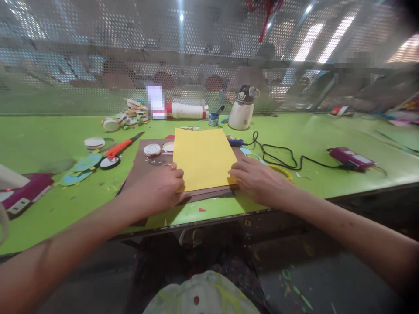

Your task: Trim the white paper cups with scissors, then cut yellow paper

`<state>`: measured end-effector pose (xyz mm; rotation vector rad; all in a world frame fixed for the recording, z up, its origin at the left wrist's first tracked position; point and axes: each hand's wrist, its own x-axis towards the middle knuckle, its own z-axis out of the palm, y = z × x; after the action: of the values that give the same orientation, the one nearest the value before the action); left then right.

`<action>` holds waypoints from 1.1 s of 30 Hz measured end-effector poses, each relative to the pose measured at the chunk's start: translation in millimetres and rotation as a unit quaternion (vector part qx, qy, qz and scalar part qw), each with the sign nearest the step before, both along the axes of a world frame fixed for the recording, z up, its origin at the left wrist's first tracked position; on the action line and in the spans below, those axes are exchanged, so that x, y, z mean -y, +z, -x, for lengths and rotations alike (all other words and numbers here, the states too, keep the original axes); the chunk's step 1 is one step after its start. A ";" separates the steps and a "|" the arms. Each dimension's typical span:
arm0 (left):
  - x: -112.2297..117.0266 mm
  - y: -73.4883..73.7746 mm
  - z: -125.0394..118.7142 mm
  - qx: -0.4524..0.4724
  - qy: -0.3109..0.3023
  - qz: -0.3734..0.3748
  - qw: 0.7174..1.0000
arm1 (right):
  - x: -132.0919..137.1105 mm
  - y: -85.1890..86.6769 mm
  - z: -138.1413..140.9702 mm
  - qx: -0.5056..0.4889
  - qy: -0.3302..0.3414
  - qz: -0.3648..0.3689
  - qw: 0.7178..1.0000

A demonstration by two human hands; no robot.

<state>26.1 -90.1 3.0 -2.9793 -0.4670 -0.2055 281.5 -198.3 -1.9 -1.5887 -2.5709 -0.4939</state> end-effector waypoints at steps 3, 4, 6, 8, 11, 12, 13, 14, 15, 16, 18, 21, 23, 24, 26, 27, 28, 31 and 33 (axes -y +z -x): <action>3.1 -5.1 -14.7 -0.057 0.010 -0.046 0.997 | -5.3 -2.1 7.6 0.022 0.026 0.043 0.998; 4.2 -6.6 -17.2 -0.059 0.011 -0.048 0.997 | -5.3 -3.0 7.8 0.027 0.030 0.051 0.998; 6.1 -8.6 -19.1 -0.061 -0.003 -0.052 0.997 | -3.5 -4.0 6.2 0.032 0.033 0.059 0.997; 7.4 -9.5 -18.6 -0.066 -0.028 -0.063 0.995 | -0.9 -4.6 3.8 0.035 0.033 0.064 0.997; 9.2 -10.0 -18.4 -0.075 -0.051 -0.087 0.992 | 2.3 -6.8 1.8 0.038 0.032 0.065 0.997; 9.9 -10.2 -19.0 -0.079 -0.054 -0.093 0.991 | 3.0 -7.8 1.6 0.038 0.031 0.065 0.997; 10.5 -10.4 -19.8 -0.082 -0.056 -0.098 0.990 | 3.5 -8.9 1.7 0.038 0.030 0.064 0.997; 11.0 -10.8 -20.5 -0.081 -0.057 -0.102 0.990 | 4.1 -9.8 1.7 0.037 0.028 0.063 0.997; 11.2 -11.2 -20.9 -0.077 -0.058 -0.106 0.990 | 4.6 -10.4 1.5 0.036 0.027 0.062 0.997; 11.2 -11.6 -20.7 -0.071 -0.057 -0.110 0.990 | 5.1 -10.7 1.1 0.034 0.026 0.060 0.997; 10.6 -12.6 -18.0 -0.047 -0.051 -0.121 0.990 | 6.2 -10.2 -1.1 0.028 0.030 0.062 0.997; 10.0 -14.1 -9.1 -0.016 -0.045 -0.129 0.990 | 7.2 -8.9 -7.3 0.015 0.045 0.071 0.996; 10.7 -15.5 -2.8 -0.018 -0.046 -0.109 0.993 | 6.7 -8.6 -12.0 -0.009 0.059 0.084 0.995; 11.3 -16.3 -0.4 -0.022 -0.046 -0.093 0.994 | 6.1 -8.6 -14.1 -0.028 0.064 0.094 0.993; 12.5 -18.3 2.5 -0.020 -0.036 -0.054 0.998 | 4.4 -8.6 -17.1 -0.074 0.064 0.113 0.989; 12.7 -19.2 3.0 -0.012 -0.023 -0.031 0.999 | 3.4 -8.5 -18.2 -0.095 0.060 0.120 0.986; 12.3 -20.0 3.0 -0.002 -0.007 -0.003 1.000 | 2.5 -8.4 -19.1 -0.115 0.055 0.125 0.984; 7.5 -20.6 2.1 0.028 0.050 0.110 0.992 | -0.4 -8.8 -22.4 -0.160 0.035 0.132 0.978; 2.0 -19.2 2.0 0.041 0.084 0.182 0.979 | -2.8 -9.7 -25.6 -0.187 0.013 0.131 0.973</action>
<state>24.1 -92.1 -16.3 -3.2671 -0.8462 -0.2513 307.1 -195.5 -11.6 -1.5374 -2.4318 0.1474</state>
